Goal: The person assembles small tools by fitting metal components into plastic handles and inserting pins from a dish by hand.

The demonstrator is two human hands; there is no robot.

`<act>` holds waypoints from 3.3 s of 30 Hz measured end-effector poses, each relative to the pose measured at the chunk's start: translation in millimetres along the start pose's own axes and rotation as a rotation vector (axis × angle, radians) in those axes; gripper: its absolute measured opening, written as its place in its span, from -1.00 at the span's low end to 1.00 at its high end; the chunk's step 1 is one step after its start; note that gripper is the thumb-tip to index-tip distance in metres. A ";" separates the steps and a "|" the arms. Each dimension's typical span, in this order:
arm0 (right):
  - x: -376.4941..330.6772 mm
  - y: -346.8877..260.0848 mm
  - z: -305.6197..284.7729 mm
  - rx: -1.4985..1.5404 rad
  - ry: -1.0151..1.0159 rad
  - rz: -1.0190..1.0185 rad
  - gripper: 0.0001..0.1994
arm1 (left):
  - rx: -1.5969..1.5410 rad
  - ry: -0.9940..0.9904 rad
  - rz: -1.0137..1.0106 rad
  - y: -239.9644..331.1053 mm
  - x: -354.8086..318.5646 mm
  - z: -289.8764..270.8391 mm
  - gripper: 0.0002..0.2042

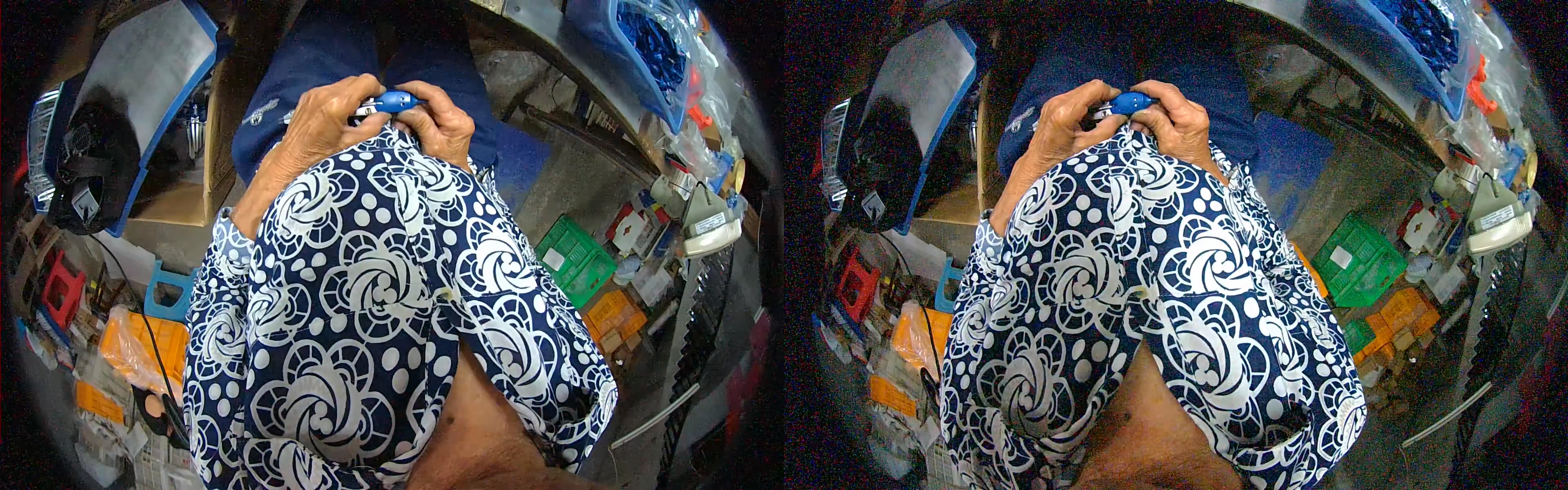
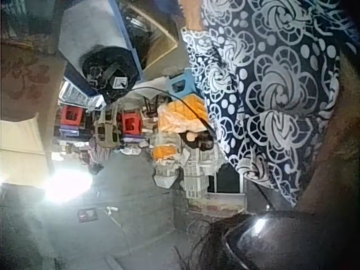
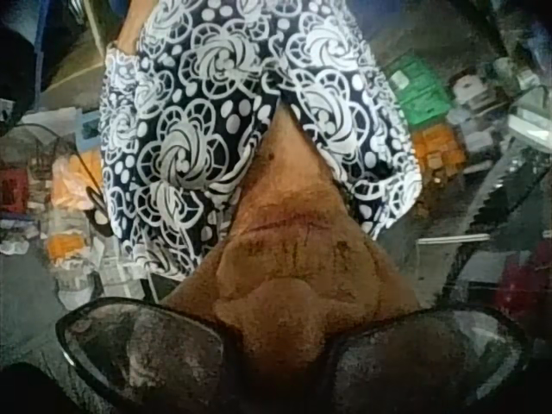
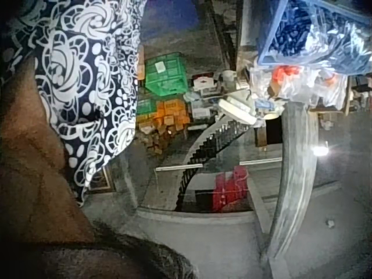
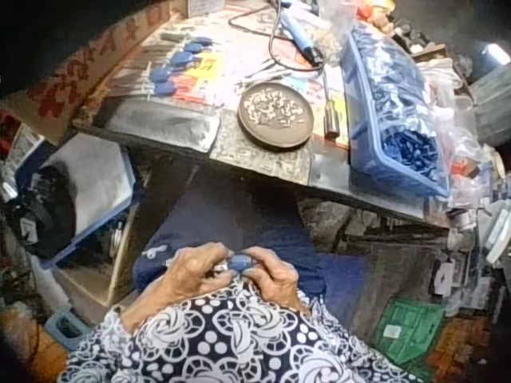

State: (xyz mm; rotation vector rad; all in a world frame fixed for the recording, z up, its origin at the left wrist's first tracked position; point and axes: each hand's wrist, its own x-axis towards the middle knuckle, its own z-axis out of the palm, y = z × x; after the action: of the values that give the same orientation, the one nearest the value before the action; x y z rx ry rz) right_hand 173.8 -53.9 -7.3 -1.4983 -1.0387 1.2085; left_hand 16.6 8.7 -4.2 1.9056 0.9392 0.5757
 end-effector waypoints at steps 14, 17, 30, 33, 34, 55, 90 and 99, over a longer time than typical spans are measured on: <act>-2.4 2.6 1.9 0.002 0.045 0.006 -0.83 | -0.001 0.002 -0.024 0.9 -0.2 2.3 -0.83; -0.7 2.9 0.4 -0.018 0.023 -0.001 -0.83 | 0.001 -0.015 -0.028 -0.5 0.5 2.0 -0.83; 3.0 0.9 -3.5 0.040 -0.029 -0.006 -0.82 | 0.046 -0.039 0.018 -3.2 3.0 0.9 -0.83; 2.2 -0.2 -3.3 -0.001 -0.031 -0.026 -0.82 | 0.047 -0.014 0.043 -5.4 1.2 2.9 -0.83; 2.3 -3.5 -2.4 0.001 -0.032 -0.027 -0.82 | 0.049 -0.013 0.042 -4.6 1.0 2.1 -0.83; 45.5 -40.5 -18.6 -0.128 -0.140 -0.076 -0.72 | 0.106 0.047 0.161 10.0 44.8 -32.0 -0.79; 209.9 -170.3 -58.5 -1.418 -0.059 -0.874 -0.94 | -0.202 0.339 -0.170 95.4 107.4 -109.1 -0.78; 224.0 -165.9 -65.4 -1.348 -0.129 -0.955 -0.90 | -0.416 0.296 -0.243 85.9 116.3 -117.0 -0.77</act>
State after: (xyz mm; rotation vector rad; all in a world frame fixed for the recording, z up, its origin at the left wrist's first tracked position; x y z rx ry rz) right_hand 264.2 189.5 113.5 -1.3928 -2.5104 -0.2360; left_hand 36.5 136.8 129.1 1.3365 1.1200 0.8472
